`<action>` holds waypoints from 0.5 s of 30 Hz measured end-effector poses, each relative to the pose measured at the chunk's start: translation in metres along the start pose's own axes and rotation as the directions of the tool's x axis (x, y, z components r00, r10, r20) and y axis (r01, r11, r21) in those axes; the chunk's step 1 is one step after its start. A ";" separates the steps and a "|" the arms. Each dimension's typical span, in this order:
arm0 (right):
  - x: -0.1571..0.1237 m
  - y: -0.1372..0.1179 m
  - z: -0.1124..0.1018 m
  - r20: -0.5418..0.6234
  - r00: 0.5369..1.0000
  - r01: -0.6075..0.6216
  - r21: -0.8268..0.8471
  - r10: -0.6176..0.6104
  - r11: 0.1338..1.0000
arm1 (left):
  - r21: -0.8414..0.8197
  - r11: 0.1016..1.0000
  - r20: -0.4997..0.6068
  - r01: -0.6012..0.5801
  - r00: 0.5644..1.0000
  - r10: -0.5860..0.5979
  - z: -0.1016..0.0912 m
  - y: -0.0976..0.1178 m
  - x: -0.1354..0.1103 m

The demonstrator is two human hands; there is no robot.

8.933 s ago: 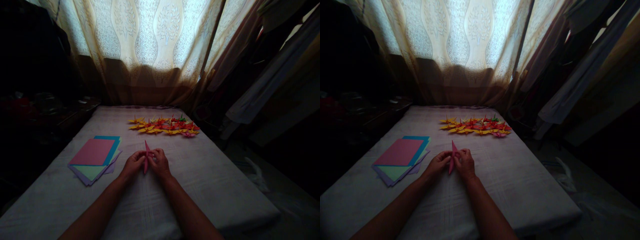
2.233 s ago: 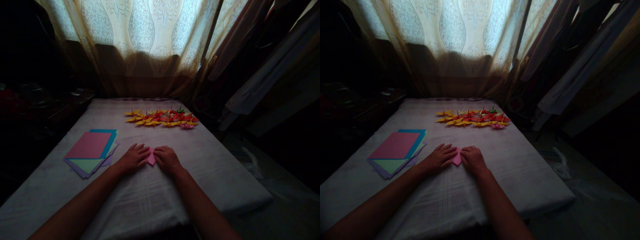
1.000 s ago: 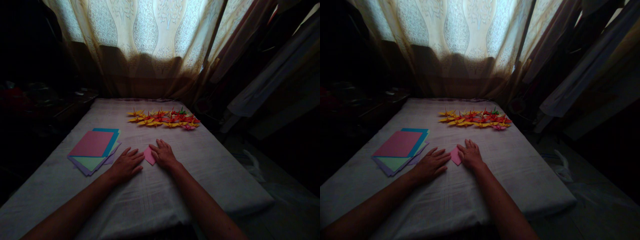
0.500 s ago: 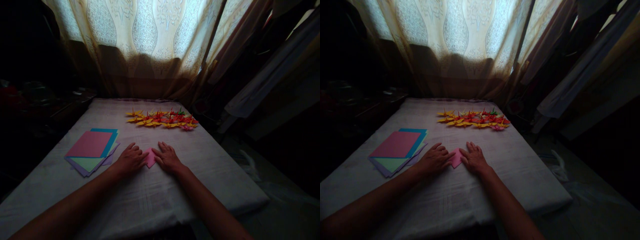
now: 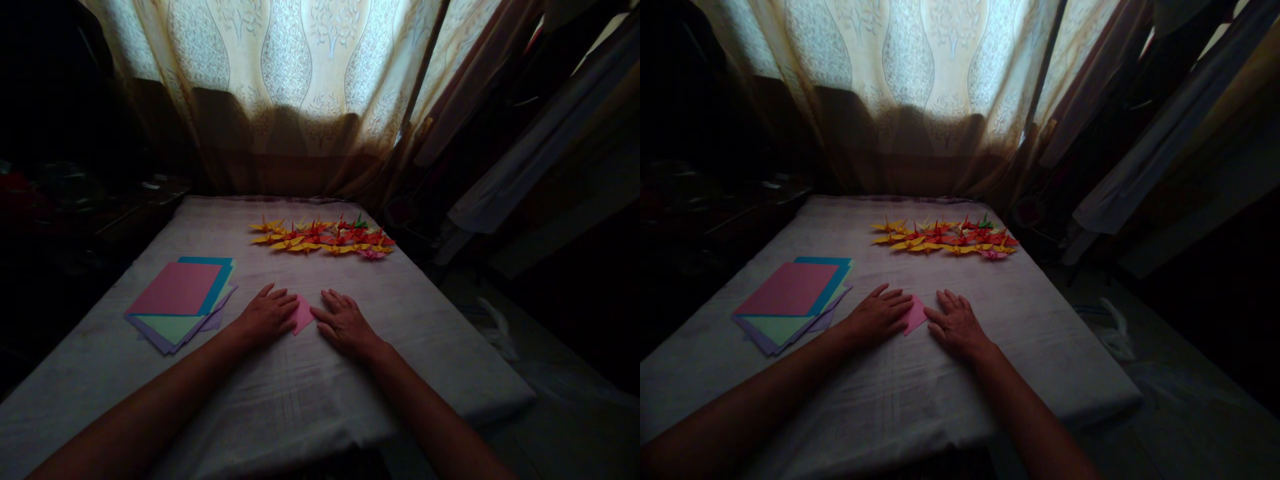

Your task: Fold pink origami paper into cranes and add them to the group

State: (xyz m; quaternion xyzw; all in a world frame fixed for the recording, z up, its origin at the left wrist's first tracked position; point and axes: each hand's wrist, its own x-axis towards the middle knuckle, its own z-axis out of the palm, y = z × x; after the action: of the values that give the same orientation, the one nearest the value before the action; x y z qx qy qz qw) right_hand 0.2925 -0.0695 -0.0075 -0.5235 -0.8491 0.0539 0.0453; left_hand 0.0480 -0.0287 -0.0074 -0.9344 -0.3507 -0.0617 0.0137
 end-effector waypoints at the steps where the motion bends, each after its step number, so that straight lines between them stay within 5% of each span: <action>1: -0.004 0.001 0.000 0.002 1.000 0.004 0.000 -0.004 1.000 | -0.001 1.000 0.002 0.003 1.000 -0.003 -0.001 0.000 0.000; 8: -0.017 0.010 -0.005 -0.036 0.997 0.066 0.032 -0.064 0.997 | 0.017 0.999 -0.005 0.027 1.000 -0.027 -0.002 0.003 0.000; 15: 0.003 0.003 -0.004 -0.180 0.984 0.031 0.080 -0.016 0.996 | 0.015 0.991 -0.114 0.132 0.985 -0.129 -0.010 0.016 0.008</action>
State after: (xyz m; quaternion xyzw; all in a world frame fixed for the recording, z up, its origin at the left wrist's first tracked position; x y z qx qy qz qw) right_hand 0.2943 -0.0649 -0.0034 -0.5140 -0.8447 0.0412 0.1436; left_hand 0.0630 -0.0363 0.0041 -0.9042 -0.4105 -0.1114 0.0399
